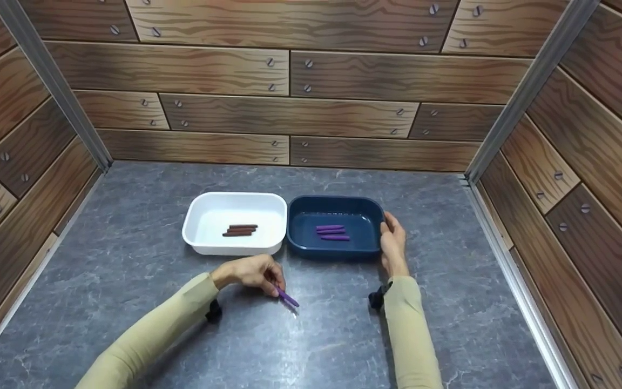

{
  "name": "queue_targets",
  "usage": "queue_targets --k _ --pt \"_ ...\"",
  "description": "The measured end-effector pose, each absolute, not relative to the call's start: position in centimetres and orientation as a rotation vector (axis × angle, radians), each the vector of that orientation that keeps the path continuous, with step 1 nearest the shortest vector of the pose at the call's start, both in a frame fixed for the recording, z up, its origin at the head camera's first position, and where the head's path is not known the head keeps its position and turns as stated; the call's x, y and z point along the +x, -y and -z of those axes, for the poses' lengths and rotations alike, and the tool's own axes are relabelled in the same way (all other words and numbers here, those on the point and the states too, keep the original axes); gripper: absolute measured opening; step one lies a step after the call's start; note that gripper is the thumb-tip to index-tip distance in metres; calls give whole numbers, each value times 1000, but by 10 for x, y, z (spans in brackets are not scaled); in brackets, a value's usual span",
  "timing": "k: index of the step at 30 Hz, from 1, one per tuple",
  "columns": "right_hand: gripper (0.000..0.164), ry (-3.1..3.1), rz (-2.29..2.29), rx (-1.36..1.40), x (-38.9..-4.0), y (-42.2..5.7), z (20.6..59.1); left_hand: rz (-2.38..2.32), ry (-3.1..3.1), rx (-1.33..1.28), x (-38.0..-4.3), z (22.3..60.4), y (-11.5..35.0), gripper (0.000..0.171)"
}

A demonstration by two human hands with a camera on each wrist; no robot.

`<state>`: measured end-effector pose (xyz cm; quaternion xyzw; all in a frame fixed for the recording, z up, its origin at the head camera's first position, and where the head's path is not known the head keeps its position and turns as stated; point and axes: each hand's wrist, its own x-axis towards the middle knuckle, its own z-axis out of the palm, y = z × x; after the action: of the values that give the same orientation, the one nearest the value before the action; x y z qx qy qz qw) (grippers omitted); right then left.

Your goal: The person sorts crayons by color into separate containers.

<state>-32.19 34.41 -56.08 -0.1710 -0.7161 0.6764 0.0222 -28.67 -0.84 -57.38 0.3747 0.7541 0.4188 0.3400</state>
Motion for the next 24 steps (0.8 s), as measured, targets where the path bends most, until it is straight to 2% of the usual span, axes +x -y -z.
queue_targets --k 12,24 --pt "50 2192 -2101 -531 -321 -343 564 -1079 -2050 1121 -281 552 1 13" --pt "49 2207 -2069 -532 -324 -344 563 -1170 -2103 1184 -296 534 -9 12"
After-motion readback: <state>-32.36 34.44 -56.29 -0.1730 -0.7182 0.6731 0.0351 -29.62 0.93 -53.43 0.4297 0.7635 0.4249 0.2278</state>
